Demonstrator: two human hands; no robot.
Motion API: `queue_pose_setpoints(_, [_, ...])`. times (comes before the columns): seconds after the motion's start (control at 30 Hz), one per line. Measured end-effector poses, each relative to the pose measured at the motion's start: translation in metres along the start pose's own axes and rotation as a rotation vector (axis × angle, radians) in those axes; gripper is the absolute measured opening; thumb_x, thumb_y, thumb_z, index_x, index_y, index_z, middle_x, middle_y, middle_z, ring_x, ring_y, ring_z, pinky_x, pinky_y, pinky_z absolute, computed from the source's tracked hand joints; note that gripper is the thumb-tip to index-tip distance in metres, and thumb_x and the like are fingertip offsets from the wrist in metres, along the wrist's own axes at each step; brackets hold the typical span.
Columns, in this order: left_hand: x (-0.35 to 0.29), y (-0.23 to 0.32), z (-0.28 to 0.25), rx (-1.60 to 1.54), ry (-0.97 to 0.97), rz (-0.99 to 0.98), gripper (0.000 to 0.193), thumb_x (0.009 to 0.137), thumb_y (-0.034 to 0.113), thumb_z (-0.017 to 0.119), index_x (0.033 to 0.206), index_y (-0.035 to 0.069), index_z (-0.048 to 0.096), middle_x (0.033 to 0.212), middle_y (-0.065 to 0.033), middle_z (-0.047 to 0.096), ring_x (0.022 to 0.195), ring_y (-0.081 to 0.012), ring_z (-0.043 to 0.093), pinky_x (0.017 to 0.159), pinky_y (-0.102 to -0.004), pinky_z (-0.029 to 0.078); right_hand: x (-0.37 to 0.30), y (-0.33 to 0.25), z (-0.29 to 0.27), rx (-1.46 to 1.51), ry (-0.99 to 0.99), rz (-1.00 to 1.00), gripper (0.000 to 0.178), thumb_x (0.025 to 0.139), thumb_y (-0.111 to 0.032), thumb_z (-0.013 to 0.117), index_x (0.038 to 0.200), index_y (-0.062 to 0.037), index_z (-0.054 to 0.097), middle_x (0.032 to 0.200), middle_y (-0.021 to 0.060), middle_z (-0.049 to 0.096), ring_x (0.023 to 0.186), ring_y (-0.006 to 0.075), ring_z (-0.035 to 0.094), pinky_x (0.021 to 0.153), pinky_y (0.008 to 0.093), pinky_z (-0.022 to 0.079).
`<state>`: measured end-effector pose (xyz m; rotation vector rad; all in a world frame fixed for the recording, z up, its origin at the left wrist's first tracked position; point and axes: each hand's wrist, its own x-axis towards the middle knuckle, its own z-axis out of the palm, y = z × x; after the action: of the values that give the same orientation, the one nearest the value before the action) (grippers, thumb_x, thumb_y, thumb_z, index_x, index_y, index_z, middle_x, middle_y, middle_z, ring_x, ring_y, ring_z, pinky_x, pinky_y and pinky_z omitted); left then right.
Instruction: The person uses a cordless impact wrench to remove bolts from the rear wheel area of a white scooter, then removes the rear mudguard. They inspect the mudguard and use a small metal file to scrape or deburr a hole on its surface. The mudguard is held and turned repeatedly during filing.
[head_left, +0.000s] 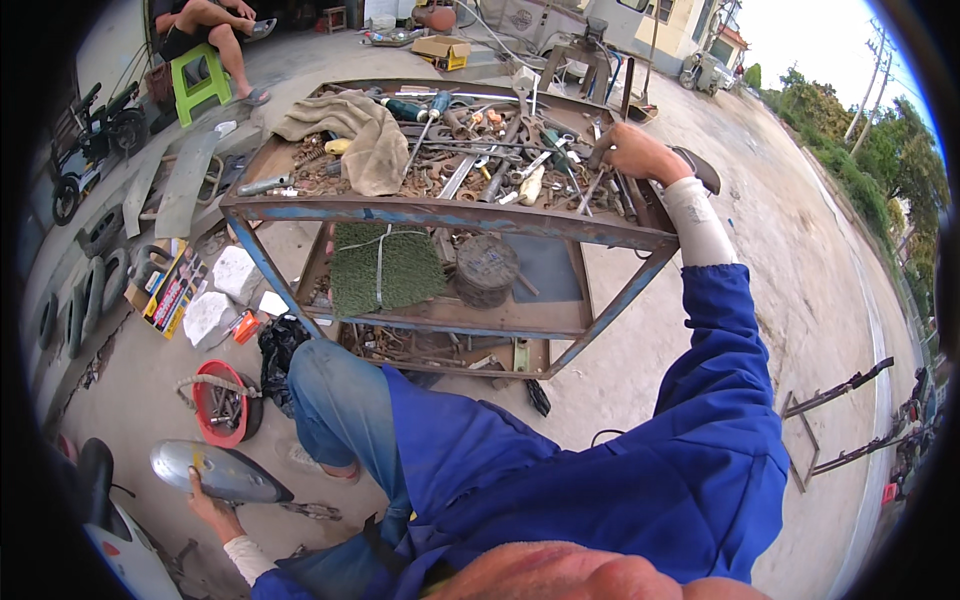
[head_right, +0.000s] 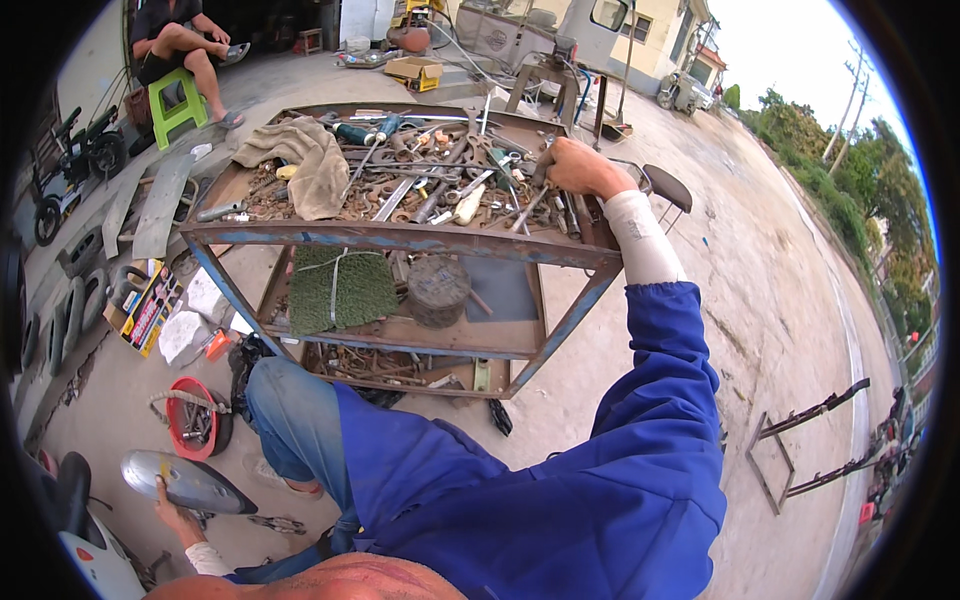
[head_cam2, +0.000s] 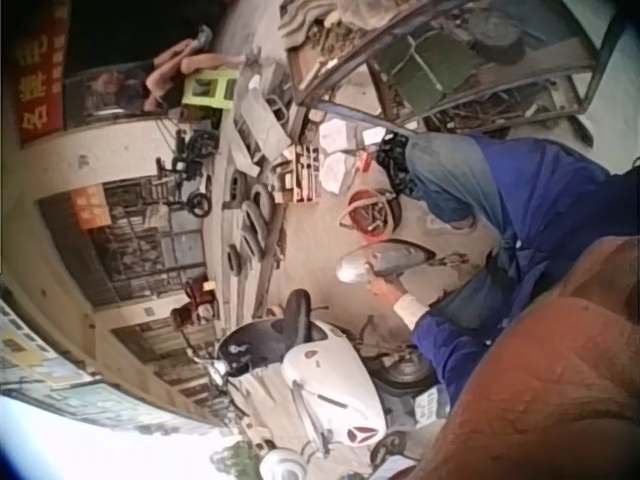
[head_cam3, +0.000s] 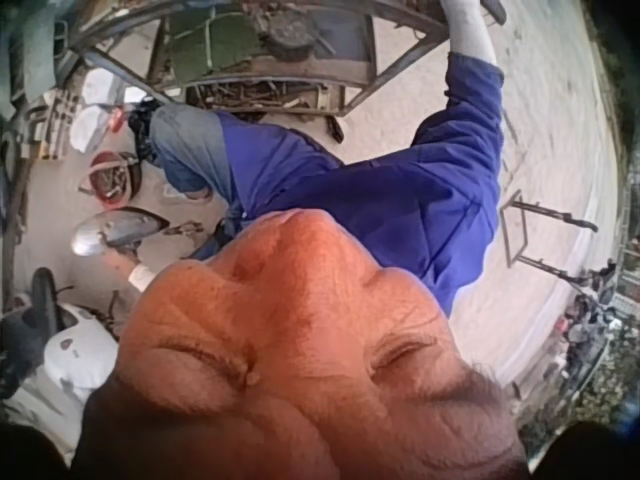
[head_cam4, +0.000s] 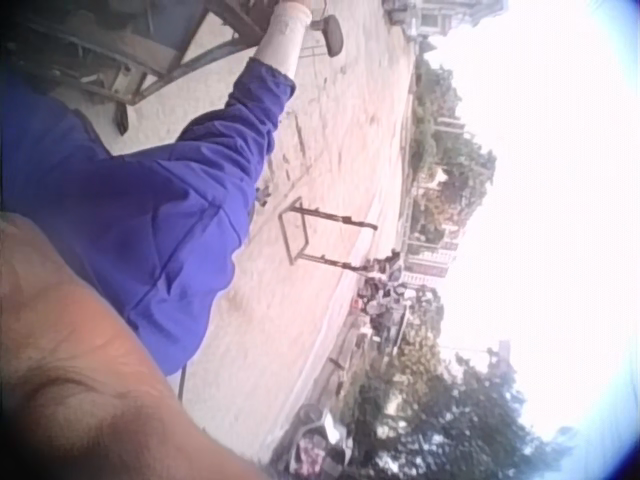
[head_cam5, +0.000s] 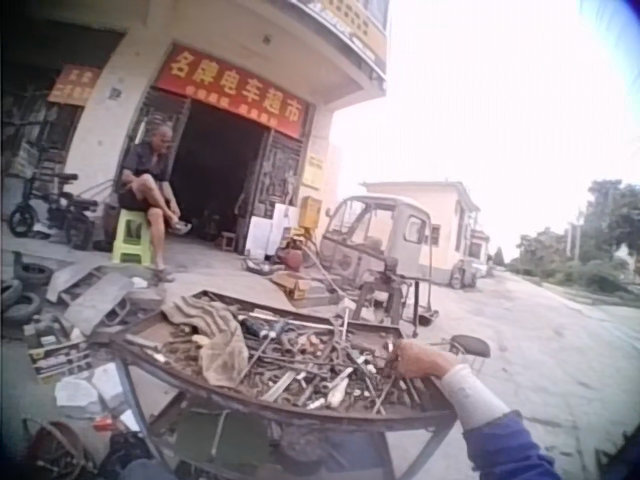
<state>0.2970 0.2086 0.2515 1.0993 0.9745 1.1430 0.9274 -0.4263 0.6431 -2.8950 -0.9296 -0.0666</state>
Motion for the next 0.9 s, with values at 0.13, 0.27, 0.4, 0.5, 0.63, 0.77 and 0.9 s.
queue_pose_setpoints(0.13, [0.007,-0.003,-0.007,-0.024,0.023,-0.046,0.051,0.097,0.033,0.077,0.118,-0.012,0.067,0.109,-0.0182,0.071,0.09,-0.0262,0.07,0.083,-0.0433,0.059,-0.008,0.017,-0.004,0.204,0.111,-0.02,0.028,0.084,-0.006,0.062,0.105,-0.004,0.081,0.097,0.0193,0.077,0.094,0.0285,0.072,0.093,0.0361,0.054])
queue_pose_setpoints(0.27, [-0.003,0.004,0.0,0.012,0.013,-0.046,0.052,0.096,0.033,0.078,0.119,-0.012,0.067,0.109,-0.0185,0.071,0.091,-0.0268,0.07,0.085,-0.0435,0.058,0.011,0.015,-0.02,0.182,0.291,0.005,0.022,0.088,-0.006,0.063,0.103,-0.0004,0.079,0.096,0.0171,0.078,0.091,0.029,0.073,0.089,0.0371,0.055])
queue_pose_setpoints(0.4, [-0.001,0.002,0.002,-0.006,0.031,-0.061,0.052,0.097,0.032,0.076,0.122,-0.012,0.065,0.111,-0.0182,0.07,0.093,-0.027,0.07,0.086,-0.0441,0.058,0.038,0.013,-0.014,0.061,0.185,-0.024,0.029,0.089,-0.016,0.069,0.113,-0.0009,0.077,0.11,0.0204,0.077,0.105,0.0351,0.073,0.095,0.0401,0.055])
queue_pose_setpoints(0.5, [0.016,-0.012,-0.013,-0.006,-0.004,-0.031,0.049,0.099,0.03,0.074,0.123,-0.011,0.064,0.114,-0.0178,0.069,0.096,-0.027,0.07,0.087,-0.0443,0.058,0.052,-0.002,-0.006,-0.077,0.055,0.062,0.046,0.093,-0.028,0.073,0.129,-0.0006,0.07,0.124,0.0219,0.073,0.116,0.0363,0.069,0.106,0.0411,0.05])
queue_pose_setpoints(0.63, [0.009,-0.011,-0.004,-0.005,0.005,-0.006,0.047,0.099,0.028,0.072,0.126,-0.009,0.063,0.116,-0.0169,0.069,0.098,-0.0269,0.069,0.089,-0.0439,0.057,0.067,0.008,-0.023,-0.039,0.174,0.053,0.048,0.096,-0.031,0.07,0.131,0.0015,0.068,0.127,0.026,0.07,0.121,0.0394,0.066,0.105,0.0429,0.05])
queue_pose_setpoints(0.77, [0.004,-0.006,-0.011,-0.015,0.016,-0.014,0.048,0.1,0.028,0.071,0.129,-0.009,0.061,0.118,-0.0169,0.068,0.1,-0.0269,0.069,0.09,-0.0442,0.056,0.07,-0.013,-0.048,0.09,0.28,-0.114,0.04,0.094,-0.021,0.071,0.127,0.0019,0.07,0.122,0.0248,0.073,0.116,0.0378,0.069,0.102,0.0411,0.052])
queue_pose_setpoints(0.9, [0.007,-0.008,-0.025,-0.003,0.013,-0.008,0.048,0.101,0.028,0.071,0.131,-0.008,0.06,0.119,-0.0171,0.067,0.101,-0.0271,0.068,0.091,-0.0446,0.056,0.095,-0.035,-0.054,0.106,0.289,-0.195,0.037,0.093,-0.019,0.07,0.124,0.0008,0.072,0.119,0.0238,0.074,0.114,0.0374,0.07,0.102,0.0406,0.052])
